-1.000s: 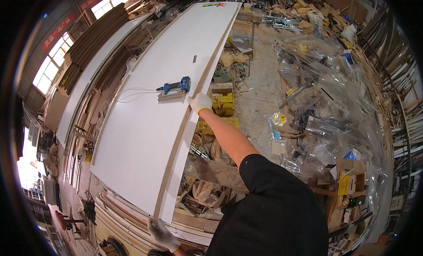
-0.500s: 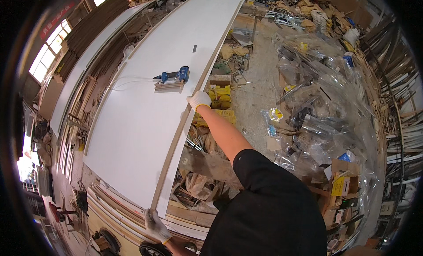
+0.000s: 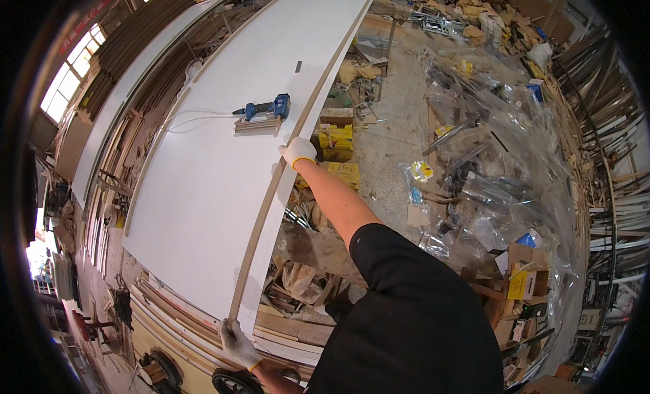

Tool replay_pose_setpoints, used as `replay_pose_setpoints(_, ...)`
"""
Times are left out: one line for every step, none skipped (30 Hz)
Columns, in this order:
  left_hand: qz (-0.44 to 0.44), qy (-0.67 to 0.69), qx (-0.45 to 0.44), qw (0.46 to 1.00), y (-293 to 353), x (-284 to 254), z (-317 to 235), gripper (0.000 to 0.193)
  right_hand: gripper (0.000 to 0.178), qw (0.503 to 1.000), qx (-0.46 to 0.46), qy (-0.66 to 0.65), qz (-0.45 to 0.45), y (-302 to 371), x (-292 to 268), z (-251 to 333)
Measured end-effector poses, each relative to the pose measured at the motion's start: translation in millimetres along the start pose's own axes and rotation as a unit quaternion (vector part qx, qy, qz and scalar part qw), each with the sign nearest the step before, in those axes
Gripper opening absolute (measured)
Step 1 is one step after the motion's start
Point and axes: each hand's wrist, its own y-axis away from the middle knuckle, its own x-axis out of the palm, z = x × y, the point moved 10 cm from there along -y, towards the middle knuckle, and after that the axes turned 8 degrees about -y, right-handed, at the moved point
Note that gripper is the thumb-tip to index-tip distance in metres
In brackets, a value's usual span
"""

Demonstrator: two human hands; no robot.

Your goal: The person attaches wooden trim strips to the edges of a large white board. They use a pneumatic nail gun to secure the trim and a caulking gun to apply adhesive along the seams. The person works methodically along the edges of the board in a workshop setting.

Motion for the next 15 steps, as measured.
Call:
replay_pose_setpoints(-0.002,-0.002,0.002,1.0,-1.3,1.2,3.5,0.03,0.062,1.0,-0.005,0.001,-0.008,-0.1,0.4,-0.1)
replay_pose_setpoints(-0.004,-0.003,0.004,1.0,-1.9,1.5,4.5,0.03,0.062,1.0,-0.01,0.001,-0.015,0.7,0.3,1.1)
replay_pose_setpoints(-0.003,-0.009,0.001,1.0,-2.3,2.4,6.1,0.029,0.062,1.0,-0.006,0.0,-0.01,0.4,1.6,0.1)
replay_pose_setpoints(-0.002,-0.015,-0.002,1.0,-2.6,3.9,6.9,0.029,0.063,1.0,-0.002,-0.001,-0.005,-0.4,2.1,-1.3)
replay_pose_setpoints(-0.001,-0.021,-0.005,1.0,-3.7,4.7,1.0,0.028,0.063,1.0,0.003,-0.002,-0.001,-1.3,2.4,-3.1)
replay_pose_setpoints(0.003,-0.035,-0.012,0.999,-3.2,6.7,-4.9,0.028,0.063,1.0,0.004,-0.002,0.001,-2.5,1.5,-5.3)
replay_pose_setpoints(0.007,-0.048,-0.019,0.999,-1.3,9.7,-12.2,0.028,0.063,1.0,0.005,-0.002,0.003,-4.2,-0.3,-8.3)
replay_pose_setpoints(0.01,-0.063,-0.028,0.998,0.5,9.6,-17.9,0.028,0.063,1.0,0.006,-0.001,0.007,-4.9,1.6,-12.0)
replay_pose_setpoints(0.009,-0.041,-0.025,0.999,0.1,12.5,-16.4,0.028,0.062,1.0,-0.004,-0.002,-0.002,-7.0,0.5,-13.0)
replay_pose_setpoints(0.007,-0.019,-0.024,1.0,-1.7,18.5,-11.2,0.029,0.061,1.0,-0.014,-0.001,-0.011,-10.6,-0.9,-12.8)
replay_pose_setpoints(0.002,0.001,-0.028,1.0,0.1,18.3,-3.2,0.029,0.06,1.0,-0.026,0.001,-0.014,-11.6,4.4,-10.8)
replay_pose_setpoints(0.005,-0.006,-0.041,0.999,4.4,16.6,2.4,0.029,0.064,0.999,-0.032,0.009,-0.009,-6.7,11.9,-4.3)
replay_pose_setpoints(0.006,-0.012,-0.058,0.998,5.7,16.7,7.6,0.029,0.067,0.999,-0.04,0.018,-0.002,-3.5,17.8,2.9)
replay_pose_setpoints(-0.001,-0.019,-0.083,0.996,11.0,13.0,16.8,0.03,0.07,0.998,-0.056,0.032,0.014,1.3,28.8,14.2)
replay_pose_setpoints(-0.018,-0.019,-0.045,0.999,12.7,8.1,12.9,0.027,0.075,0.994,-0.083,0.076,0.003,0.0,41.5,15.5)
